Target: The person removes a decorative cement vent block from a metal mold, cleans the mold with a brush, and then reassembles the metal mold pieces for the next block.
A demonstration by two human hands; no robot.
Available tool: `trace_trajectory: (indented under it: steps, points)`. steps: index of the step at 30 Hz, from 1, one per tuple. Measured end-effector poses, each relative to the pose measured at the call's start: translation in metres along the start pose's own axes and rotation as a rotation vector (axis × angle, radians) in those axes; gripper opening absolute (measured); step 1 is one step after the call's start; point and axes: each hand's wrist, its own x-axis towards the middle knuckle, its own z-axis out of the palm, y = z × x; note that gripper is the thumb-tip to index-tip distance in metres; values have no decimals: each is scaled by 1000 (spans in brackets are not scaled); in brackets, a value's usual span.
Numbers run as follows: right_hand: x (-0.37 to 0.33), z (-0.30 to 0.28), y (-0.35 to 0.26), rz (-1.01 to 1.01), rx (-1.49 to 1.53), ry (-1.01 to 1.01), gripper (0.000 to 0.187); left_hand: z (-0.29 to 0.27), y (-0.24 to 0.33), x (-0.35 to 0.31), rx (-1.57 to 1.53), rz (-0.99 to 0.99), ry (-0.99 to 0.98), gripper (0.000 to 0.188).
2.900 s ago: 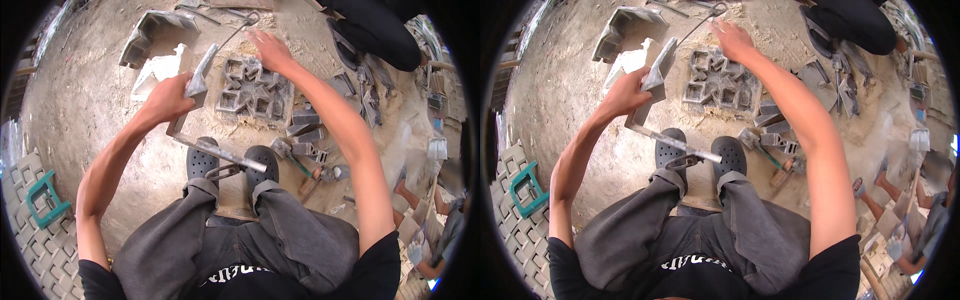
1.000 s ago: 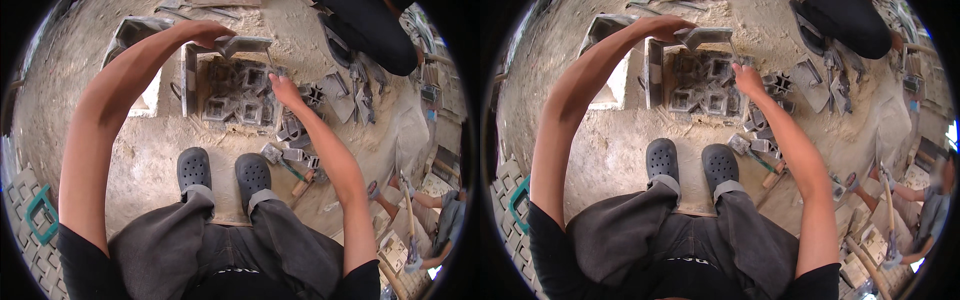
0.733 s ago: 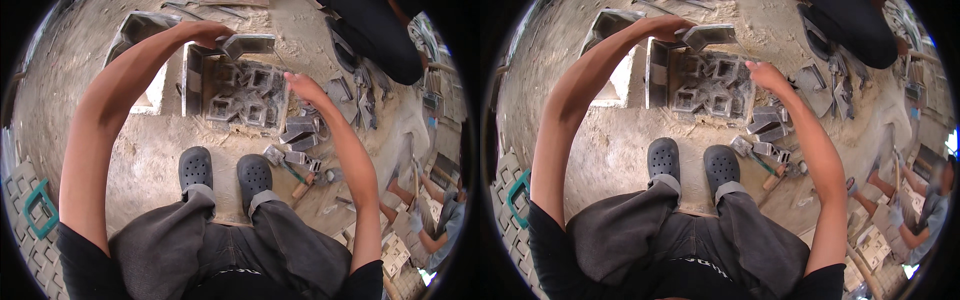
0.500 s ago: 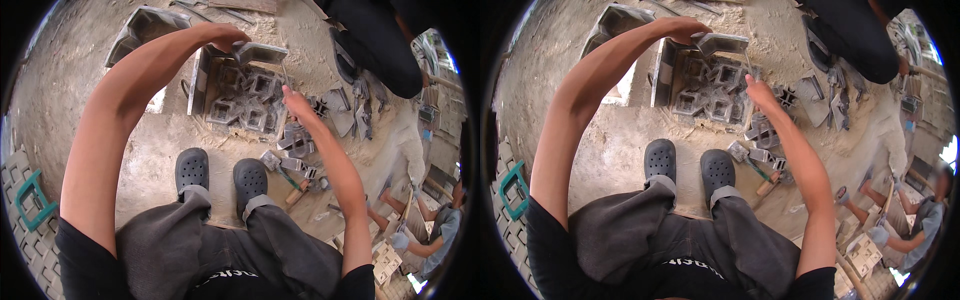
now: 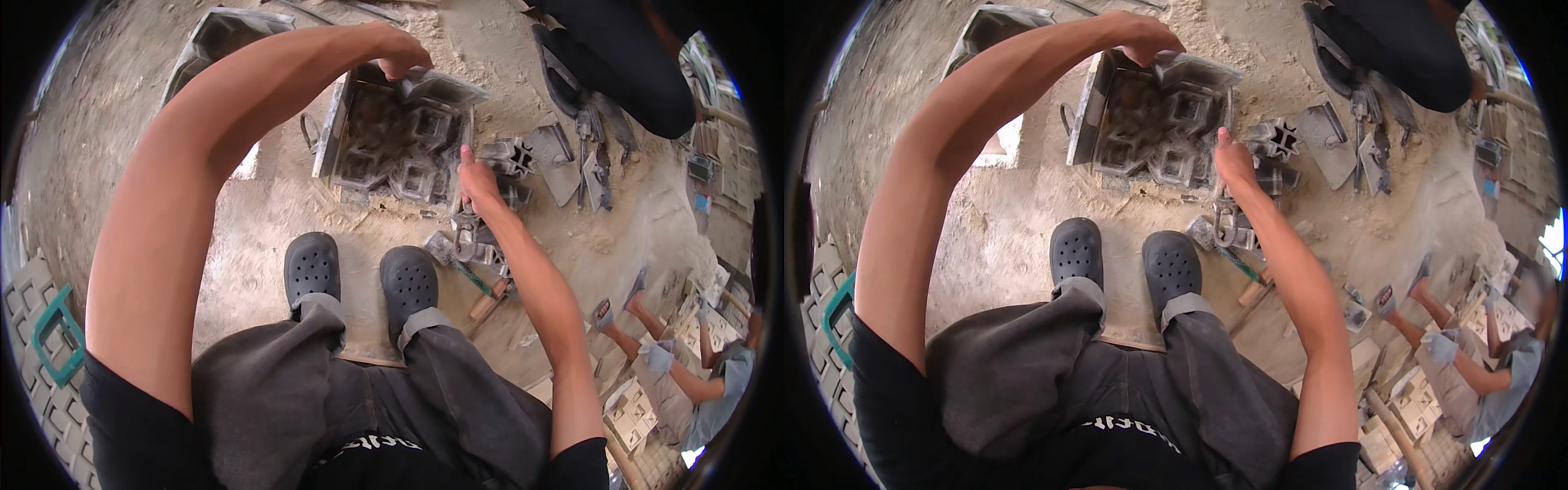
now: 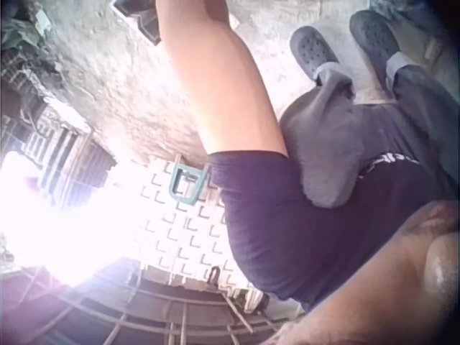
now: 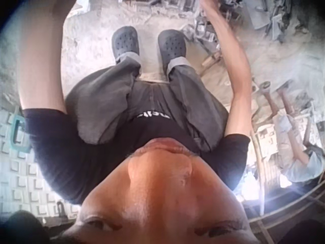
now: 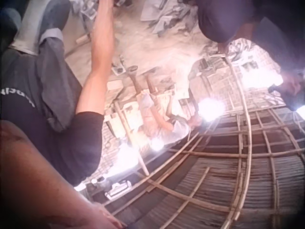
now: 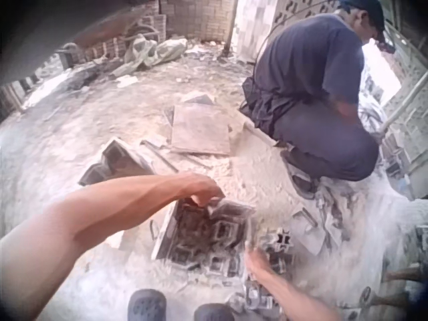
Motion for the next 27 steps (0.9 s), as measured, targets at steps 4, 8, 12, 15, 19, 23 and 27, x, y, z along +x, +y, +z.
trace_trajectory:
  steps: [4, 8, 12, 15, 19, 23, 27]
  points:
    - [5, -6, 4, -9, -21, -41, 57, -10, 15, 5, 78, 42, -66, 50]
    - [-3, -9, 13, 24, 86, -26, 42, -2, 19, 4, 61, 29, -37, 52]
    - [1, -10, 28, -77, 89, -75, 34, 6, 16, 9, 49, 61, 42, 55]
    - [-15, 0, 27, -367, -198, 134, 36, 13, 12, 9, 41, 74, 85, 55]
    - [-41, 7, 7, -787, -542, 265, 41, 10, 30, 5, 78, 54, 93, 55]
    - [-46, 39, -8, -943, -867, 49, 51, 20, 19, 0, 93, 68, 178, 54]
    - [-42, 65, -6, -1100, -1047, 87, 55, 27, 9, -8, -11, 6, 312, 49]
